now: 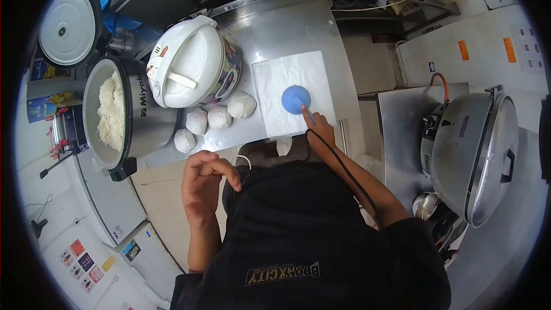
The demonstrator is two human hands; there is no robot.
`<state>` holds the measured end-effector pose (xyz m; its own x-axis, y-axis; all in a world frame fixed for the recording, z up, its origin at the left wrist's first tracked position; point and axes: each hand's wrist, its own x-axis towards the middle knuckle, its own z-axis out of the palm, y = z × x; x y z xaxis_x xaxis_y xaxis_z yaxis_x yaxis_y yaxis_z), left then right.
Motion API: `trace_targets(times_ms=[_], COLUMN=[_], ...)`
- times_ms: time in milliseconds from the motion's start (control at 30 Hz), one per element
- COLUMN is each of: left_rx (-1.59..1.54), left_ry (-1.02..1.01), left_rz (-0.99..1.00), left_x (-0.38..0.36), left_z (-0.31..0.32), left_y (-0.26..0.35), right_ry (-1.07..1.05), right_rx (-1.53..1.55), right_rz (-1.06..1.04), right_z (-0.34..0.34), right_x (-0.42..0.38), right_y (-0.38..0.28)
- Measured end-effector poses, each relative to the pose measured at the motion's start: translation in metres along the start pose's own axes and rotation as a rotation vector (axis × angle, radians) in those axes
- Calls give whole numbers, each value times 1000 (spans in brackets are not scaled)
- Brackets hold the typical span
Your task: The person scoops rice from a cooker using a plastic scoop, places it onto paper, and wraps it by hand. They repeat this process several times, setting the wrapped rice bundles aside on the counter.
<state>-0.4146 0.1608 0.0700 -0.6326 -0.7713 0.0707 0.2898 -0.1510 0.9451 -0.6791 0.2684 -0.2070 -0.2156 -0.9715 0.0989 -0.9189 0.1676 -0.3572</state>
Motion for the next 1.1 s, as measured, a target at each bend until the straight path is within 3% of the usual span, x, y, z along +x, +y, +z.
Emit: trace_targets(times_ms=[67,133,200,267,333,367,433,767,1100], left_rx=[175,158,350,720,901,897,1231,1497,1474], left_ry=[70,76,89,-66,-224,-224,-357,-537,-574], left_rz=[-51,-38,-314,-358,-474,-475,-167,-98,-92], left_x=[2,11,19,38,52,54,46,27,19], left_z=[7,6,-3,-11,-19,-24,-33,-51,-59], left_y=[-11,-29,-62,-99,-140,-165,-213,-292,-290], right_ry=[-25,-60,-131,-176,-216,-247,-287,-233,-165], right_rx=[-21,-52,-89,-92,-94,-117,-139,121,256], right_rz=[2,-2,-6,-15,-16,-20,-24,35,-33], right_z=[7,6,1,1,2,3,5,-25,-51], right_x=[-4,-4,-5,-4,-2,0,0,9,21], right_y=[1,1,-3,-3,-2,-2,-2,-3,22])
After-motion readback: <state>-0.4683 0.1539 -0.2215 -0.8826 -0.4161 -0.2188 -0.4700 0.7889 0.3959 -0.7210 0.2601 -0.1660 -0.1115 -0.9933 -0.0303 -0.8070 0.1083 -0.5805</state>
